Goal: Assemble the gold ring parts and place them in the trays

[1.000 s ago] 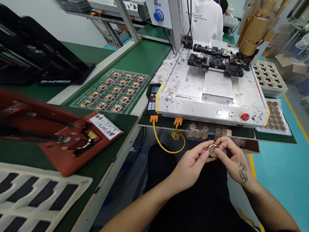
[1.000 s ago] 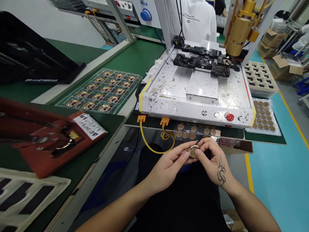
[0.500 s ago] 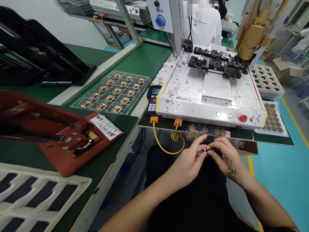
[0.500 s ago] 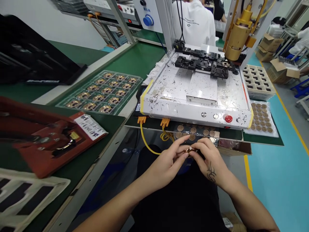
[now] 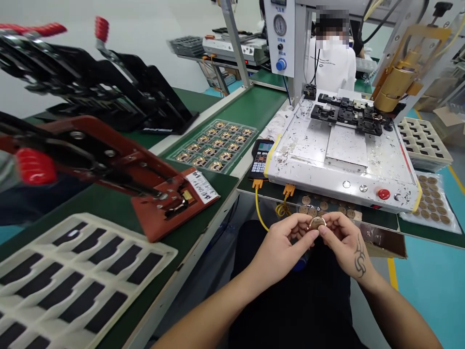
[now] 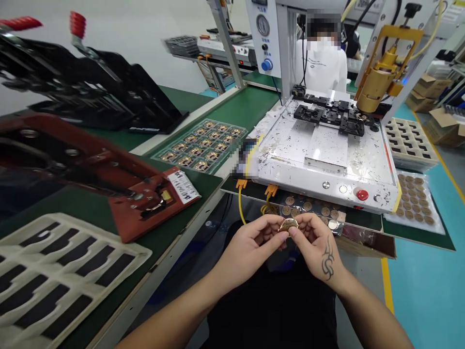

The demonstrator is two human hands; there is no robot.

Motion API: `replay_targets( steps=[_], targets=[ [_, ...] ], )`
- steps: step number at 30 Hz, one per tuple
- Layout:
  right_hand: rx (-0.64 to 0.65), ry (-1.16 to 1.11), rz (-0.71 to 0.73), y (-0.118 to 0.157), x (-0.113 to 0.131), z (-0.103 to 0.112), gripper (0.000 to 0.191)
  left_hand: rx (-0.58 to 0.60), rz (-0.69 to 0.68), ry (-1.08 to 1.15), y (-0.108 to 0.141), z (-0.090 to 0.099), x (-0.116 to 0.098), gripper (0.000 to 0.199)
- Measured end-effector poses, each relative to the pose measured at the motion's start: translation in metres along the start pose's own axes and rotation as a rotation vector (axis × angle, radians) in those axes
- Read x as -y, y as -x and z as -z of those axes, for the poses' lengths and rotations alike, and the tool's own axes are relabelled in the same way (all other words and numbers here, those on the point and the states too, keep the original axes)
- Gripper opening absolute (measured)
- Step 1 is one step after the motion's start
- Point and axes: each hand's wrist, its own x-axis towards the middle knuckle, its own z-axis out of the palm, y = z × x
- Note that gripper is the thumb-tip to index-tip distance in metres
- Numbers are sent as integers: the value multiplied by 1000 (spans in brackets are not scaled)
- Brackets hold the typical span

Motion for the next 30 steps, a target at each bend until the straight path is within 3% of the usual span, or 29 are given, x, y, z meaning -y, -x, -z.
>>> replay_targets(
  steps=[4,6,9,11,14,17,20,22,24,26,28,30],
  targets=[
    [49,45,64,-3,3,-1,19,-7,20,-14,2,6,-5,19],
    [109,113,138,-8,3,4,28,-11,22,-11,2,10,-8,18],
    [290,334,358,-21,7,12,50,-44,13,-42,4,15,-13,15],
    [402,502,526,-32,13,13,49,-78,-3,-94,9,18,-18,14],
    [461,624,728,-48,24,3,49,-81,-54,-215,19,32,-33,13],
    [437,630,832,-64,35,-16,47,-217,-282,-481,29,71,-63,17],
    [388,595,851,-77,42,-33,41,-535,-681,-849,37,136,-97,15],
    [378,543,850,-85,44,-43,39,-582,-850,-1052,38,179,-111,25],
    [376,479,828,-91,46,-52,38,-503,-890,-1207,36,211,-118,46],
    [372,417,794,-97,49,-63,38,-466,-889,-1265,31,228,-124,56],
    [354,373,761,-105,52,-78,37,-554,-911,-1198,24,235,-137,59],
    [368,353,735,-115,56,-98,35,-716,-931,-1026,14,245,-159,56]
  ],
)
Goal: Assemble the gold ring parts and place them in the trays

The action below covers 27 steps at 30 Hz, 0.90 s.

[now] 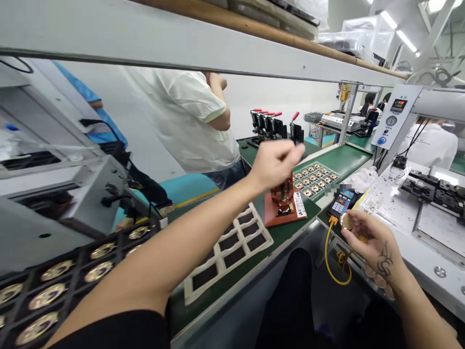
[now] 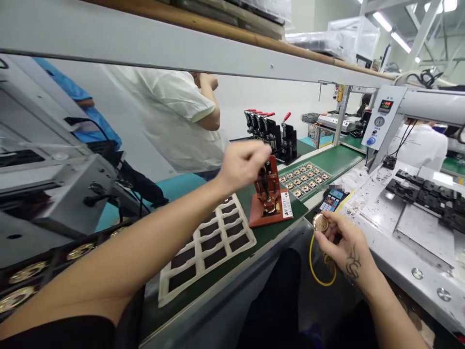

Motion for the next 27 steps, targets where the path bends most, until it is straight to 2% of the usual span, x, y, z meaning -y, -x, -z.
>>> replay_targets(
  steps=[2,4,5,7,8,9,10,11,13,15,18,20,22,24,27],
  targets=[
    [37,-42,-12,-20,-4,-16,33,-140,147,85,-26,9,17,47],
    [82,-91,-24,-35,-13,-34,30,-219,299,139,-39,24,42,30],
    [102,-111,-36,-40,-19,-43,29,-243,379,132,-36,32,55,24],
    [142,-154,-66,-45,-32,-60,32,-213,567,43,-11,48,74,19],
    [162,-177,-80,-46,-39,-68,34,-128,670,-26,10,54,78,18],
    [183,-199,-91,-46,-45,-77,36,36,771,-87,35,57,79,19],
    [204,-217,-96,-48,-51,-85,36,281,860,-89,61,57,76,23],
    [224,-229,-96,-51,-56,-94,36,424,899,-57,86,54,71,22],
    [266,-232,-84,-63,-66,-115,34,584,917,-4,129,36,60,17],
    [305,-229,-64,-80,-74,-136,32,642,928,0,156,10,55,15],
    [347,-219,-40,-99,-87,-160,32,618,907,-44,171,-25,61,16],
    [374,-209,-37,-102,-98,-167,32,594,879,-56,172,-38,69,20],
    [396,-195,-44,-100,-108,-169,31,575,860,-50,173,-43,74,19],
    [417,-178,-51,-97,-116,-170,30,552,858,-40,176,-41,74,15],
    [457,-151,-43,-100,-122,-178,30,515,877,-5,179,-21,68,18]
  ],
)
